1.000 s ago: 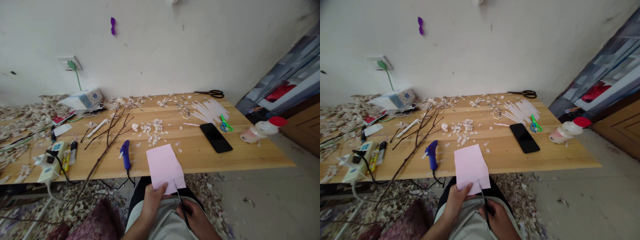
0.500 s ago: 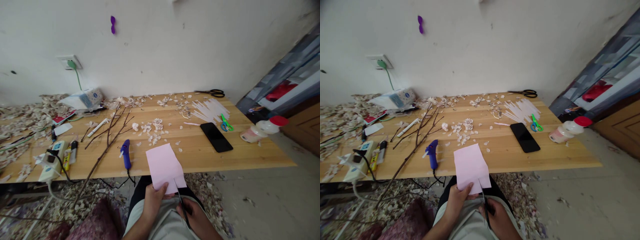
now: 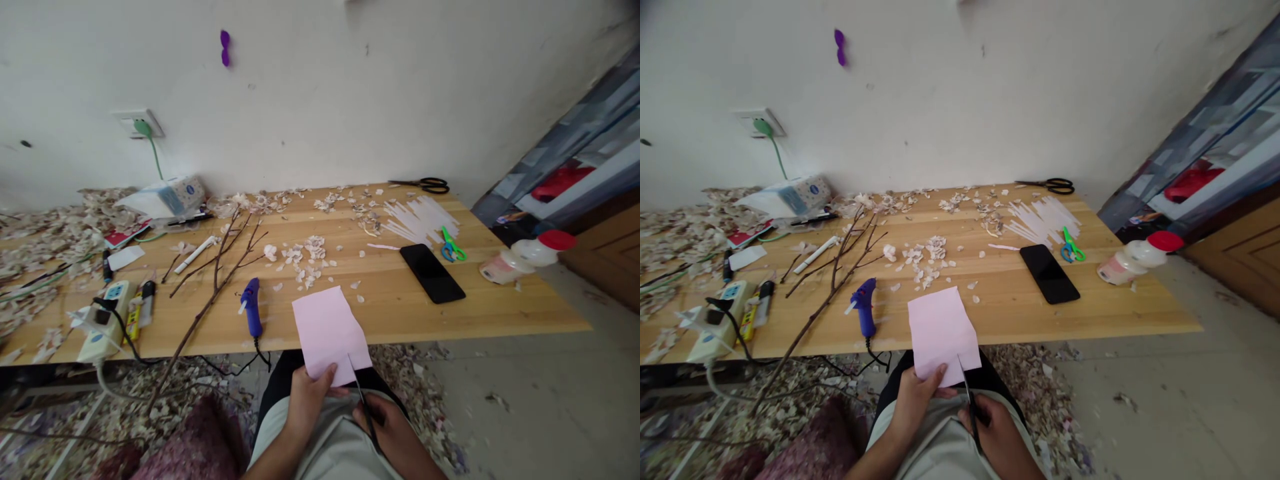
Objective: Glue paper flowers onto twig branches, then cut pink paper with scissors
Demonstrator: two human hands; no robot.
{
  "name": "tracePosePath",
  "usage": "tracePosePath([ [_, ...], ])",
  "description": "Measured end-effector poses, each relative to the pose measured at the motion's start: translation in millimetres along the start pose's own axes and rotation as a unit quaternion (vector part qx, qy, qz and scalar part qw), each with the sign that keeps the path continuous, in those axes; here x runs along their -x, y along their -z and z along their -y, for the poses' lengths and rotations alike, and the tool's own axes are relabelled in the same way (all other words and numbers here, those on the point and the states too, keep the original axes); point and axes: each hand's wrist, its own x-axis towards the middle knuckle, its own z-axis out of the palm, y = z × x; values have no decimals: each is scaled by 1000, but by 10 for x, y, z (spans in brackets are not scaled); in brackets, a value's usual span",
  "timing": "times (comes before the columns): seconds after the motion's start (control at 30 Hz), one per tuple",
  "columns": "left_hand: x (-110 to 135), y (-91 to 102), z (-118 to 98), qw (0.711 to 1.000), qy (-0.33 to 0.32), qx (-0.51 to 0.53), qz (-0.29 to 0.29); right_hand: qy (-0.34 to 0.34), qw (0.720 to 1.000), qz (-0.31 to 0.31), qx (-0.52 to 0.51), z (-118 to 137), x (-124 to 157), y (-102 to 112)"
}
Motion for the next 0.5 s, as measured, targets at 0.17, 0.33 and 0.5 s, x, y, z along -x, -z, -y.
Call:
tracePosePath([
  [0.17,6,-13,-9,1000,5,13,-3,-3,1000,-12,15,-33,-27,-3],
  [0.33,26,-25,-36,1000,5,19,4,8,1000,-9,7,-47,-36,-8],
  [0.5,29,-16,-32,1000,8,17,6,-6,1000,-12,10,-21,-26,-12],
])
